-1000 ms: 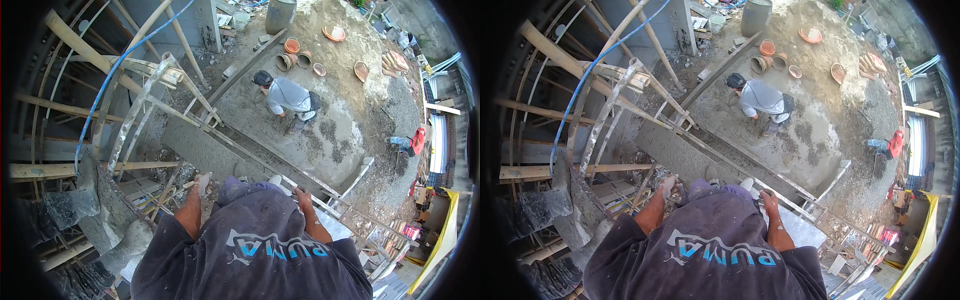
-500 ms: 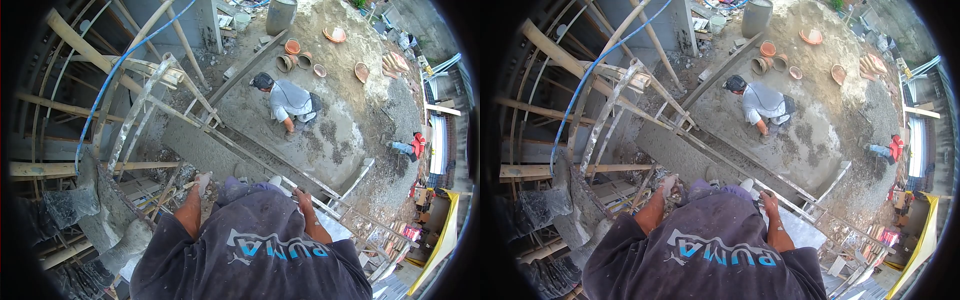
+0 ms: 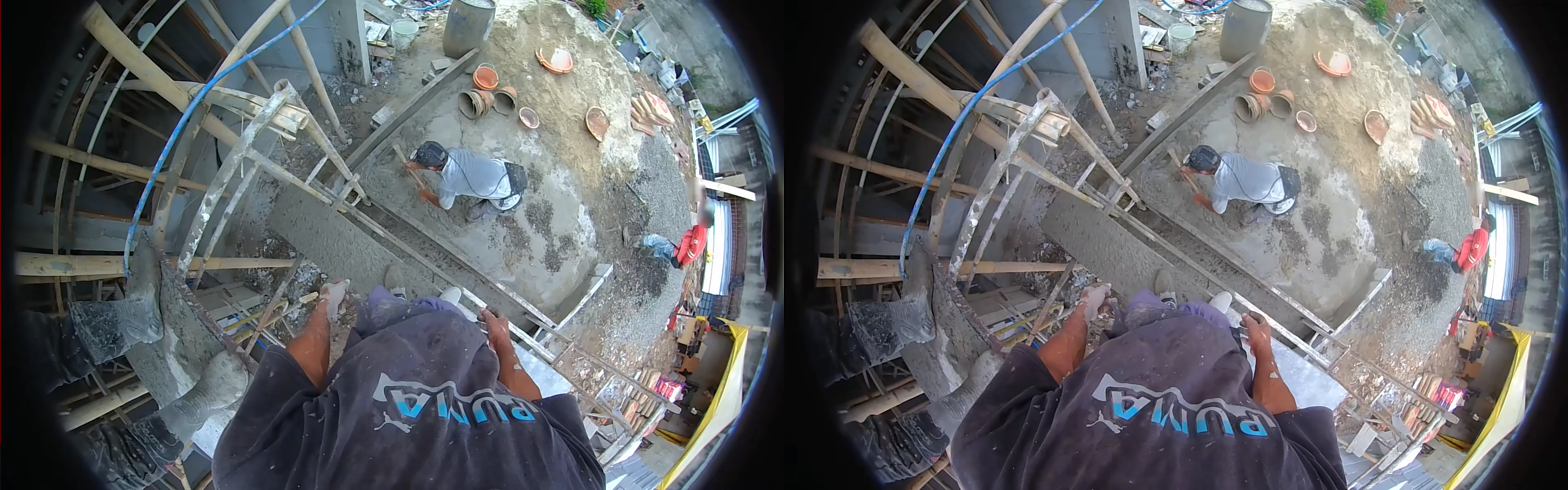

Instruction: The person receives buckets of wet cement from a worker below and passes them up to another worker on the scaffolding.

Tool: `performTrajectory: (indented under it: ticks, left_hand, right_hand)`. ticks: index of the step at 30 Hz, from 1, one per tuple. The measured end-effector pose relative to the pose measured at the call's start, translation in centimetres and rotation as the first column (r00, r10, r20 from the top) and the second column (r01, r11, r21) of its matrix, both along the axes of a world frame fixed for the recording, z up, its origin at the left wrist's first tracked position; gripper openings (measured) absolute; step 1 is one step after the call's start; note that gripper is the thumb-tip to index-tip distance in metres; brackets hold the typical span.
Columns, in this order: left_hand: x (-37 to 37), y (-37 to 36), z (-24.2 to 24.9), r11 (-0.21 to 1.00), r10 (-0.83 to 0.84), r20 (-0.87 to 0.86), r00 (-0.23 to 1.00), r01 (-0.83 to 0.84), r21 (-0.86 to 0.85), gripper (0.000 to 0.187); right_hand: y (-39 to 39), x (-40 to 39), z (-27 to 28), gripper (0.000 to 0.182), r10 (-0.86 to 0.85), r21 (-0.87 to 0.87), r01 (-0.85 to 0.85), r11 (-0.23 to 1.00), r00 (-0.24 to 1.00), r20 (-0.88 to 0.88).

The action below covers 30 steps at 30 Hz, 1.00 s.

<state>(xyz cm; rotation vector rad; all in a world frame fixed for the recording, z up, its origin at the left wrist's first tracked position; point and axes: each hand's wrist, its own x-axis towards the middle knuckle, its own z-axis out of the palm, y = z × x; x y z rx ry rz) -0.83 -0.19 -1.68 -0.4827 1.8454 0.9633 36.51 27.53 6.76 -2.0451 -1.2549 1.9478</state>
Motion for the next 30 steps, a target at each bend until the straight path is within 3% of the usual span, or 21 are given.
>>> performTrajectory:
  ticks: [2, 5, 11, 14, 26, 30]
  left_hand:
    - [-0.2, -0.3, -0.2, 1.0, -0.023, 0.026, 0.999, 0.024, -0.007, 0.011]
    - [0.0, -0.2, 0.5, 1.0, -0.012, 0.005, 1.0, 0.011, 0.005, 0.011]
    - [0.4, 0.1, 0.7, 0.999, 0.035, -0.026, 0.999, -0.034, 0.039, 0.009]
    - [0.3, -0.2, 0.0, 0.995, 0.045, 0.015, 0.999, -0.046, 0.084, 0.009]
    - [-0.2, -0.2, 0.3, 1.0, -0.016, 0.033, 0.999, 0.015, 0.018, 0.012]
    - [-0.3, -0.4, -0.9, 1.0, 0.001, -0.01, 1.0, 0.0, 0.025, 0.013]
  right_hand:
    - [0.3, 0.6, -1.1, 0.056, 0.043, -0.039, -0.042, 0.998, 0.999, 0.003]
    - [-0.1, -0.7, 0.8, 0.043, -0.034, 0.001, 0.034, 0.999, 0.999, 0.006]
    - [0.0, -0.5, 0.2, 0.041, -0.035, 0.0, 0.035, 0.999, 0.999, -0.004]
    - [0.2, 0.4, -1.1, 0.054, 0.008, -0.068, -0.007, 0.998, 1.0, 0.016]
    - [0.0, 0.3, -1.0, 0.056, 0.022, -0.064, -0.02, 0.998, 0.999, 0.024]
    - [-0.5, -0.8, 0.6, 0.04, -0.05, 0.007, 0.05, 0.999, 0.998, 0.027]
